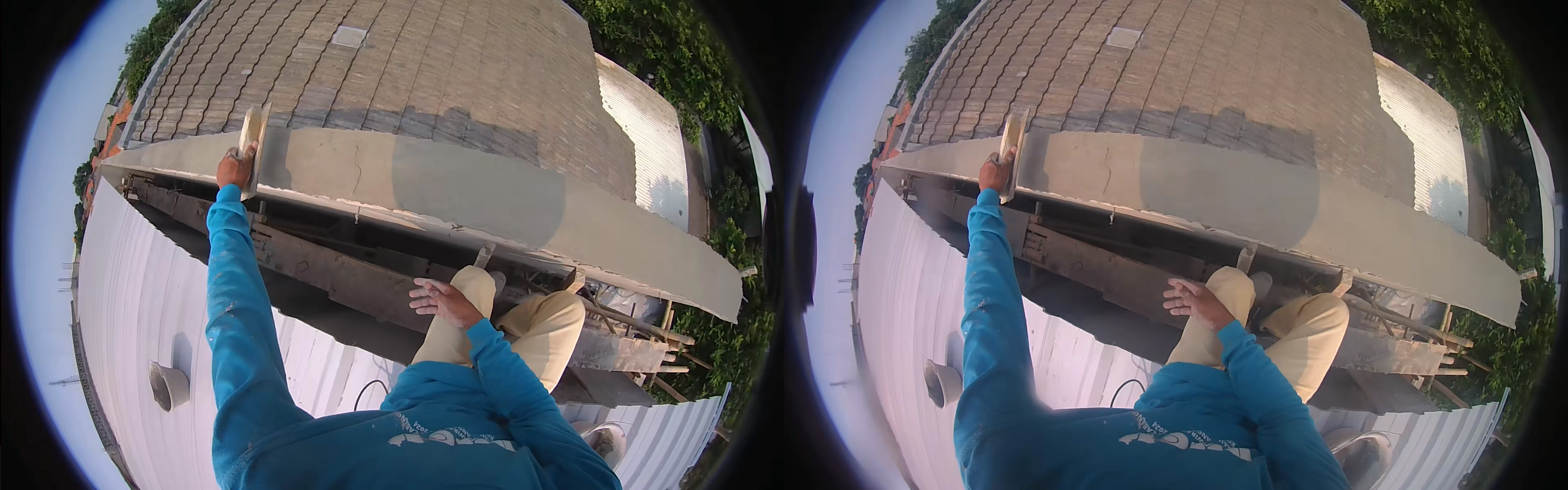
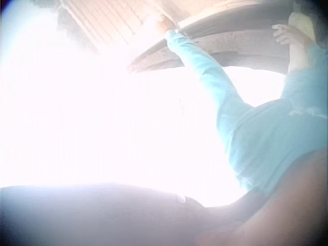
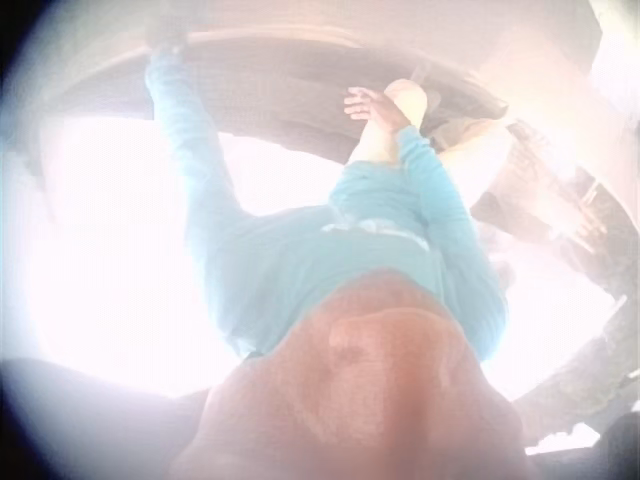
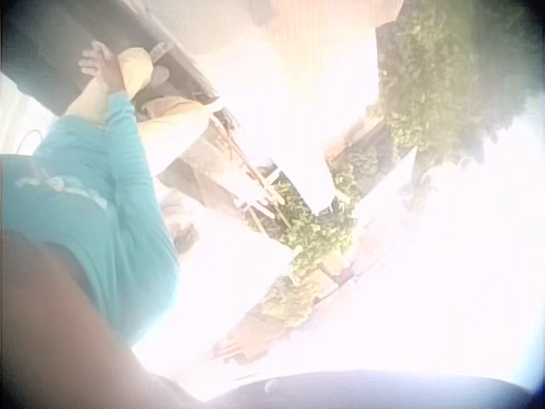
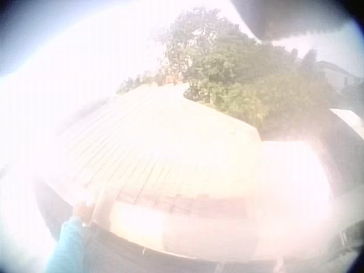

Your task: The person applies wet cement to a sloped roof edge using a trowel and a wooden float. They repeatedly scoop cement from a bucket, spread it along the roof surface, and smooth the layer to create an even finish.

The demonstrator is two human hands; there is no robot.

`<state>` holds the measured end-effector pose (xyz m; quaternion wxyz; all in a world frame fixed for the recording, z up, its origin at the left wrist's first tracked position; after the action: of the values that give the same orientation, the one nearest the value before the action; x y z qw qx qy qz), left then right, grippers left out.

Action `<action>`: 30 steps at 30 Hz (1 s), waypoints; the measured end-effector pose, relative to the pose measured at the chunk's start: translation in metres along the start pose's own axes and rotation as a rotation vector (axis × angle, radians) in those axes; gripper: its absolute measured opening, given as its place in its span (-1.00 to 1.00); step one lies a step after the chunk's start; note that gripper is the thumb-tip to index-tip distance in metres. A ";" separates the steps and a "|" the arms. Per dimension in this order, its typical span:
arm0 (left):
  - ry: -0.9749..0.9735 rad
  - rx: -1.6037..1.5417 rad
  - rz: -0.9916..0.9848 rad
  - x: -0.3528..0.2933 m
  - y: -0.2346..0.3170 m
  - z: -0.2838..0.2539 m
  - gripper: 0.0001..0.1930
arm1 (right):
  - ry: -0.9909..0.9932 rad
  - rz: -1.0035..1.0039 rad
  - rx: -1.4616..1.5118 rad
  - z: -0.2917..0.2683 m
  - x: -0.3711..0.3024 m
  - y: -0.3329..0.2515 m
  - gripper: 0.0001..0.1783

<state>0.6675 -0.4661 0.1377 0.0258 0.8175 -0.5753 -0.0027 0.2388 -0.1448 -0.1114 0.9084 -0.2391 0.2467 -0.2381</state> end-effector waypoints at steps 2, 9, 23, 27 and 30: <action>0.007 0.031 0.035 0.015 -0.014 0.013 -0.18 | -0.021 -0.037 -0.008 -0.005 0.006 0.000 -0.30; -0.056 -0.010 0.106 0.029 0.022 0.053 -0.22 | 0.012 -0.070 0.026 -0.014 0.006 -0.009 -0.27; -0.154 -0.225 0.329 -0.133 0.208 0.040 -0.19 | -0.105 -0.078 -0.009 0.003 0.012 -0.012 -0.32; -0.196 -0.245 0.401 -0.192 0.275 0.038 -0.25 | -0.062 -0.073 -0.021 0.003 0.009 -0.014 -0.29; -0.126 -0.315 0.487 -0.236 0.317 0.044 -0.29 | -0.070 -0.062 -0.019 0.004 0.011 -0.010 -0.24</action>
<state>0.2878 -0.3529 0.1026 0.1166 0.6394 -0.7476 -0.1367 0.2464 -0.1577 -0.1069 0.9064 -0.2633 0.2097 -0.2551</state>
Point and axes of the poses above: each hand's wrist, its own x-axis towards the middle knuckle, its own z-axis out of the palm, y = z × x, the point moved 9 cm from there along x, towards the middle knuckle, and after that the axes turned 7 degrees about -y, right-handed, at the moved point
